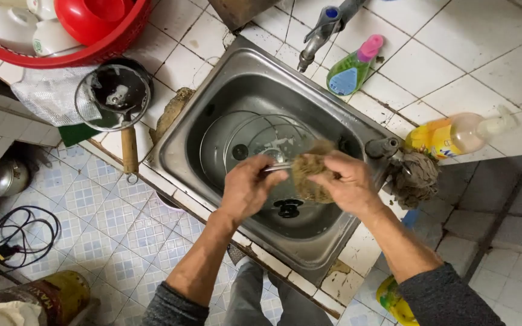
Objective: Scrubbing a glass pot lid and a small frying pan in a sink using a scouring pad
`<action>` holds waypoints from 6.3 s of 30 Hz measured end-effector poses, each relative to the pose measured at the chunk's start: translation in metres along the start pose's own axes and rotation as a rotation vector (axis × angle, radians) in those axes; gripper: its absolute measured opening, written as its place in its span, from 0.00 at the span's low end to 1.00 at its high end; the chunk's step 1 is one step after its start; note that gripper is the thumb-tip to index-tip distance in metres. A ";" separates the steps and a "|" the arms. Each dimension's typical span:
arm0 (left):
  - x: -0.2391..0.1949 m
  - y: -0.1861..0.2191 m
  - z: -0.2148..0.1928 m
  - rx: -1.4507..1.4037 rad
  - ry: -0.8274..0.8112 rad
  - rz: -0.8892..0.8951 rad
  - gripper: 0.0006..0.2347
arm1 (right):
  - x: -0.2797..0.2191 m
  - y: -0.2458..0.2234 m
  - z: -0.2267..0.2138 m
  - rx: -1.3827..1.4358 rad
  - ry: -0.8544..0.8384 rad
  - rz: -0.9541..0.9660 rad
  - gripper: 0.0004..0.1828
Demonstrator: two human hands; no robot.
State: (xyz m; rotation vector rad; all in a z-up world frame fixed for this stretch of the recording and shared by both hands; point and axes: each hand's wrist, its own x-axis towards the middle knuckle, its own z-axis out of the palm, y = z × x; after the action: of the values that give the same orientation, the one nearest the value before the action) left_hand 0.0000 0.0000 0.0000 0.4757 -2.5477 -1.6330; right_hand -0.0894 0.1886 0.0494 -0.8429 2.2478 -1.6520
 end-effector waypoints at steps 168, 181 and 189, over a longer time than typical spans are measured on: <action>0.065 -0.174 -0.283 -0.874 0.705 -0.738 0.06 | -0.105 0.077 0.259 -1.072 -0.371 -0.225 0.29; 0.001 -0.026 -0.249 -0.588 0.194 -0.724 0.09 | 0.033 -0.102 0.221 -0.129 -0.025 1.070 0.33; -0.018 -0.089 -0.136 -0.629 0.109 -0.543 0.14 | 0.010 0.101 0.191 0.648 0.439 0.973 0.05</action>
State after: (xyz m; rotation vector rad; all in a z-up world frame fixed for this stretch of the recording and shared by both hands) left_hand 0.0678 -0.1474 -0.0199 1.1950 -1.7535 -2.3526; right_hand -0.0340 0.0511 -0.1082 0.7140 1.6239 -1.8700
